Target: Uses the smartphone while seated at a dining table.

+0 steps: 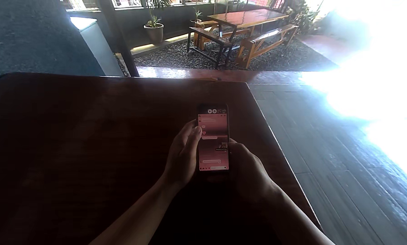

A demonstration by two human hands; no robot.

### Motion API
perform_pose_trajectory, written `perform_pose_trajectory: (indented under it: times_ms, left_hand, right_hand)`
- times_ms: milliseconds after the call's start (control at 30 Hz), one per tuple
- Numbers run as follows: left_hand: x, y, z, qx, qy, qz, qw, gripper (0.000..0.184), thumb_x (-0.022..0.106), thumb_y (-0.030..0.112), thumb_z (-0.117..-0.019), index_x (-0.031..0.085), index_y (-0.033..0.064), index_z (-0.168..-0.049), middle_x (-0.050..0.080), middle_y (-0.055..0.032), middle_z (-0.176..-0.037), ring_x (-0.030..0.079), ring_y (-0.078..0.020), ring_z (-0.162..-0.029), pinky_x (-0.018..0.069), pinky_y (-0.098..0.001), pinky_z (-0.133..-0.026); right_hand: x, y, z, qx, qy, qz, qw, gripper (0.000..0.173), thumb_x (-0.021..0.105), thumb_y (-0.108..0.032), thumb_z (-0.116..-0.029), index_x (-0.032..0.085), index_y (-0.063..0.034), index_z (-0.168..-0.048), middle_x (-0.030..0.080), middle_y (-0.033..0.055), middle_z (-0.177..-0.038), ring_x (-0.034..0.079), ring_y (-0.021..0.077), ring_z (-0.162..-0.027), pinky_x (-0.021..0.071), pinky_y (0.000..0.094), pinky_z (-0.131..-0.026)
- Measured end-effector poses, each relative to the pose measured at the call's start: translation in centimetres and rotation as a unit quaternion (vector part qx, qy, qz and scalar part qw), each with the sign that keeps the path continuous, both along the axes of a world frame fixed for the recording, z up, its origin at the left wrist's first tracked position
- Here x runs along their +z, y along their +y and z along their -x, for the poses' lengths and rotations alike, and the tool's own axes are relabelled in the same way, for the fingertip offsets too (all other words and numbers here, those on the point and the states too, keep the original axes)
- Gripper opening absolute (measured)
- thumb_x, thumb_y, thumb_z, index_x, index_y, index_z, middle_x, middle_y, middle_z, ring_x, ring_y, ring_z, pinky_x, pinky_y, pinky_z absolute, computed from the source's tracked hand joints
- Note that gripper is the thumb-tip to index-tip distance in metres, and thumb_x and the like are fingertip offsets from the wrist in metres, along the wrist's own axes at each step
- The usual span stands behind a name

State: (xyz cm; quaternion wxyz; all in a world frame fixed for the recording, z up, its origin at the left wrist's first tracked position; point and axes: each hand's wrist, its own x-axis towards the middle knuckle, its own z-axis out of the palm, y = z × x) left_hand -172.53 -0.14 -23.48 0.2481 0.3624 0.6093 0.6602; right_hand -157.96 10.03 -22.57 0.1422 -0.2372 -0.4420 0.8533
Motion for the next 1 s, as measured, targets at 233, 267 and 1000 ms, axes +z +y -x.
perform_pose_trajectory:
  times_ms: [233,267,1000]
  left_hand:
    - [0.32,-0.12,-0.01,0.012,0.013,-0.001,1.0,0.043,0.037,0.042,-0.1088,0.063,0.0194,-0.135,0.068,0.0019,-0.124,0.064,-0.0127,-0.116,0.0559,-0.0363,-0.095]
    - [0.34,-0.13,0.0,0.012,0.015,-0.007,1.0,0.043,0.037,0.041,-0.1089,0.063,0.0186,-0.135,0.068,0.0014,-0.125,0.064,-0.0132,-0.117,0.0561,-0.0371,-0.096]
    - [0.38,-0.15,0.01,0.008,0.033,-0.012,0.999,0.042,0.036,0.036,-0.1089,0.061,0.0168,-0.136,0.068,0.0007,-0.124,0.064,-0.0135,-0.117,0.0571,-0.0377,-0.096]
  right_hand:
    - [0.1,0.11,-0.1,-0.001,0.002,0.009,1.0,0.049,0.023,-0.036,-0.1109,0.056,-0.0081,-0.135,0.066,0.0252,-0.121,0.07,0.0387,-0.104,0.062,0.0539,-0.079]
    - [0.08,0.15,-0.13,0.002,0.005,0.008,1.0,0.05,0.023,-0.037,-0.1109,0.056,-0.0077,-0.135,0.066,0.0252,-0.121,0.07,0.0385,-0.105,0.0621,0.0537,-0.079]
    - [0.37,0.01,-0.17,0.004,0.009,0.017,1.0,0.049,0.02,-0.033,-0.1107,0.054,-0.0079,-0.136,0.067,0.0246,-0.12,0.071,0.0369,-0.102,0.0628,0.0505,-0.077]
